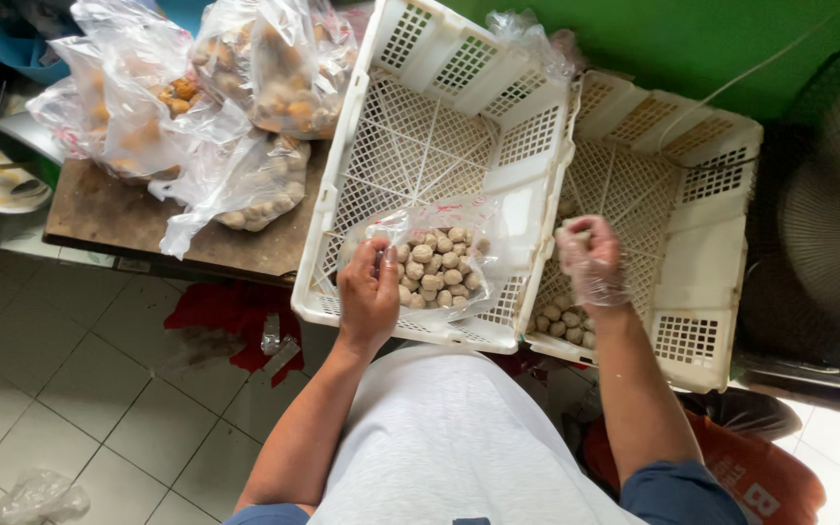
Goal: The person sits at a table and holds a clear plastic bag open with one hand while picking round meatballs one at a time from a plastic crate with the other gloved hand and dropping them into the bag. They continue filling the bag from the crate, then lift the filled bag and place it into the crate.
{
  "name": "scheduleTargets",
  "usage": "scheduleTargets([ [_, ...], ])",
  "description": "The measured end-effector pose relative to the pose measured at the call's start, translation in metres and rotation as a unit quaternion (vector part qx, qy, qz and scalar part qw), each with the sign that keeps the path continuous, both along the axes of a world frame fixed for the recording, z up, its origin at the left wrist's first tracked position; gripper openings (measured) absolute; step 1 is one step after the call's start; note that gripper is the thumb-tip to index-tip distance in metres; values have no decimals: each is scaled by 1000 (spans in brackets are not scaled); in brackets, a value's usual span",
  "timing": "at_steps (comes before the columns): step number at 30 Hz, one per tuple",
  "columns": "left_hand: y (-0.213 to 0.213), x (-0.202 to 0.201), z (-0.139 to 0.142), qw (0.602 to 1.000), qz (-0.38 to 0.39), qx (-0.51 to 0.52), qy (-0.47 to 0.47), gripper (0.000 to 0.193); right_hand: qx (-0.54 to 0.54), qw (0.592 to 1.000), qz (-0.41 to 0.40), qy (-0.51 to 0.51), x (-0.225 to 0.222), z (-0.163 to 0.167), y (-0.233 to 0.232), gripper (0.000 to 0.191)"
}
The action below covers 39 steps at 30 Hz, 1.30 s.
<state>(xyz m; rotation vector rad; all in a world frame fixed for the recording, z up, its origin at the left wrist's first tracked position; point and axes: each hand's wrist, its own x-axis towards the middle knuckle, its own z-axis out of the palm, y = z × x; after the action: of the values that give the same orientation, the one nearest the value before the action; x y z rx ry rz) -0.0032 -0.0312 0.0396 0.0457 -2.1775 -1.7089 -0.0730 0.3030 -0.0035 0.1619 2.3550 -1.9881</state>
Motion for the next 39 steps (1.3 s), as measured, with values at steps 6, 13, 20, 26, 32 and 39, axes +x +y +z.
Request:
scheduleTargets([
  [6, 3, 6, -4, 996, 3, 36, -86, 14, 99, 900, 330, 267, 31, 33, -77, 46],
  [13, 1, 11, -10, 999, 21, -25, -34, 13, 398, 913, 90, -15, -27, -20, 53, 19],
  [20, -1, 11, -14, 997, 35, -31, -61, 12, 563, 787, 242, -74, -25, -93, 96, 40],
  [26, -2, 7, -12, 998, 28, -34, -45, 11, 337, 916, 90, -197, -31, -36, 67, 34],
  [32, 0, 9, -15, 998, 14, -6, -54, 12, 206, 916, 292, -184, 9, 41, -30, 57],
  [39, 0, 11, -14, 997, 13, -47, -64, 13, 147, 934, 319, 69, 22, 51, -41, 50],
])
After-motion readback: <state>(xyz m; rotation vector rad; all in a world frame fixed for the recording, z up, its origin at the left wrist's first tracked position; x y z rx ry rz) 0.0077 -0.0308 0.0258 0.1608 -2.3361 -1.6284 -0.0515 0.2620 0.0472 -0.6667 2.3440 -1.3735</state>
